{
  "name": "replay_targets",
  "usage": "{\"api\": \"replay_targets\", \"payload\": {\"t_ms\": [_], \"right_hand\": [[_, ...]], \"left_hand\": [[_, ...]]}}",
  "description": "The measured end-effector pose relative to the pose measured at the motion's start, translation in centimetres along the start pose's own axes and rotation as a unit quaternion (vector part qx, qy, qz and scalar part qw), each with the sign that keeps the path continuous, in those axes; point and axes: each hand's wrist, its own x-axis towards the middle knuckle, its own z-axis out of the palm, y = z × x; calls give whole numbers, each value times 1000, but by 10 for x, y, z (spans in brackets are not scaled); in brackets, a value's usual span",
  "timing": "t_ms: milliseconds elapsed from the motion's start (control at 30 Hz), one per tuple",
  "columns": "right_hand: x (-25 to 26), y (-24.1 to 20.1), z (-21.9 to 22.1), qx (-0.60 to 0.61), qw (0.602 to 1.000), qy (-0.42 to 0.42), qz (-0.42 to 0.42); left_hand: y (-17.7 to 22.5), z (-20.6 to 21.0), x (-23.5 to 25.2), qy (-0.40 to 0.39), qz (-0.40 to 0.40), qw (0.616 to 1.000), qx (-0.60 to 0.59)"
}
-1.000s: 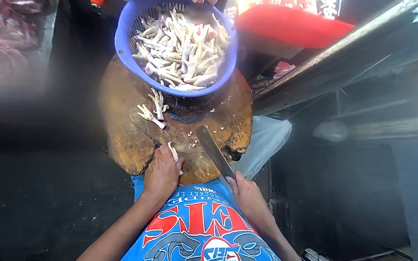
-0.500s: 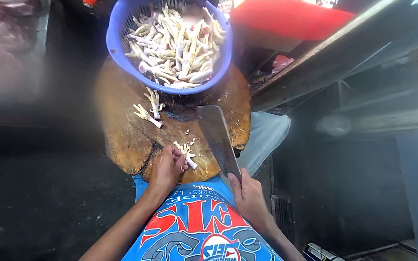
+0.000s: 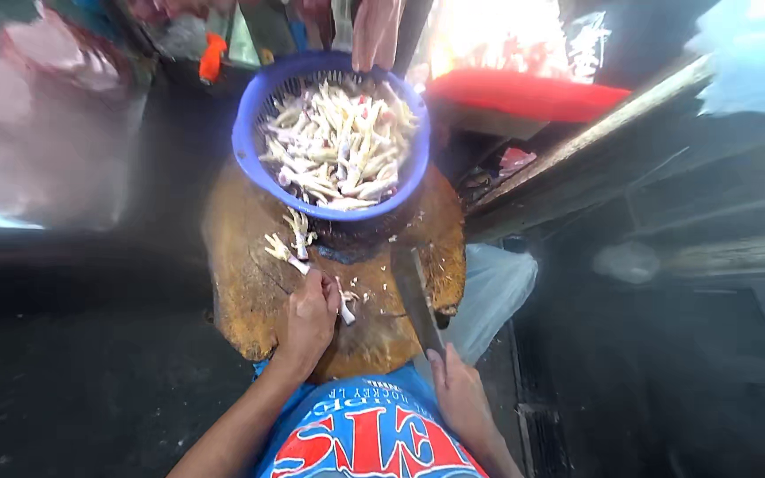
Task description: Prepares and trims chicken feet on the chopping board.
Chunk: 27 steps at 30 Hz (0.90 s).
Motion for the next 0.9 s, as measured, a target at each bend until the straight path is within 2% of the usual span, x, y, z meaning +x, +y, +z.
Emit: {"api": "replay_targets", "payload": {"t_ms": [100,167,200,267,367,467,567,667,733,800,833,900], "right_hand": [[4,-8,-2,-45,998,-37,37],[3,-14,-4,-54,995,-55,57],[2,-16,-5,-57,995,-60,61],[1,-20,-9,-58,991,-88,78],[1,-18,-12,-44,990,-101,92],[2,-12,-7,-23,992,-86,86],[0,-5,-1,-2,994,-68,90],[0,-2,1,18,993,-69,97],[-1,-1,2,19,992,-70,100],[-1,-1,4,14,992,-74,101],[0,-1,4,11,992,-79,100],[7,-1,3,5,993,-78,86]], "left_hand": [[14,-41,27,155,63,985,34],[26,-71,51,199,129,970,56],[32,-83,67,184,164,966,76],[37,-101,106,89,218,962,141],[37,-101,159,-14,211,943,255],[50,-101,175,-57,195,927,315],[42,-95,185,-72,246,917,306],[30,-102,180,-44,294,938,181],[34,-113,151,4,287,957,28],[43,-118,112,28,272,951,-142],[46,-115,91,-2,266,938,-223],[45,-94,56,-132,222,907,-333]]}}
